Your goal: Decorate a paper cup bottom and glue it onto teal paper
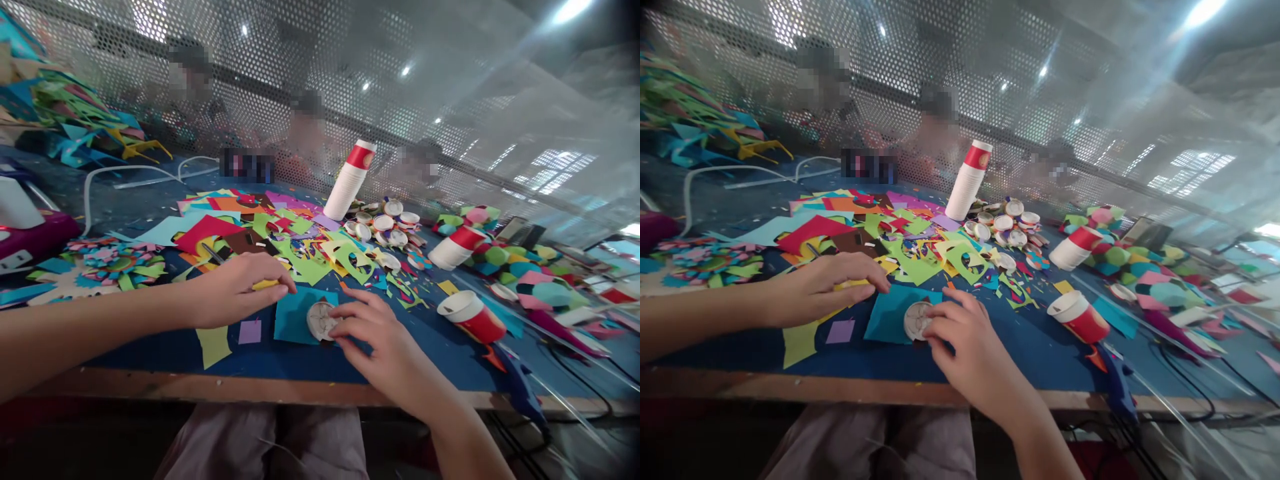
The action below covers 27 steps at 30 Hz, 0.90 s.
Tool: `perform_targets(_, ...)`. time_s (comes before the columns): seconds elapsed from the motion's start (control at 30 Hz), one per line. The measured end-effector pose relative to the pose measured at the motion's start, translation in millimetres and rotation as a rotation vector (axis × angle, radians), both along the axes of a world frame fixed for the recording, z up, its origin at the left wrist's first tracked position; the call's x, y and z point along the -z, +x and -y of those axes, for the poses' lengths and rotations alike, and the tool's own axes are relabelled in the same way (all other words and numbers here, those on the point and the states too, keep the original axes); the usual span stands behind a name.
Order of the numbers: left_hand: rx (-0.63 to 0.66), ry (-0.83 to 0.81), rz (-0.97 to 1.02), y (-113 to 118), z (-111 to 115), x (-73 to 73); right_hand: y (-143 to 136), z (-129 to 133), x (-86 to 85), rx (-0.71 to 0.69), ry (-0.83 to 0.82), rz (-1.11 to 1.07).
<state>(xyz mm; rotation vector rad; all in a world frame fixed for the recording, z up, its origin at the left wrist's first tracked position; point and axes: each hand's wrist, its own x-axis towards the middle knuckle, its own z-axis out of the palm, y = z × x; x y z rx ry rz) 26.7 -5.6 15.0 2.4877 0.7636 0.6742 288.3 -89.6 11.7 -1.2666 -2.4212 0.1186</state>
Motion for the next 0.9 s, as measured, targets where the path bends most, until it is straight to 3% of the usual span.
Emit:
perform_targets(0.13, 0.189, 0.101, -0.031, 5.0, 6.4, 11.9, 10.3, 0.0, 8.9, 0.073, 0.113, -0.029)
perform_targets(0.3, 0.177, 0.276, -0.072, 12.3, 12.1, 18.2, 5.6, 12.2, 24.2, 0.129, 0.308, -0.134)
perform_targets(0.47, 0.225, 0.326, -0.111, 17.0, 12.6, 21.1, -3.9, 14.5, 31.3, 0.052, 0.278, -0.045)
perform_targets(0.67, 0.247, 0.449, -0.13, 18.0, 13.3, 24.5, -8.4, 11.1, 31.8, 0.094, 0.225, -0.026)
perform_targets(0.9, 0.242, 0.465, -0.11, 17.2, 12.6, 25.6, -9.9, 12.4, 30.9, 0.101, 0.217, -0.049)
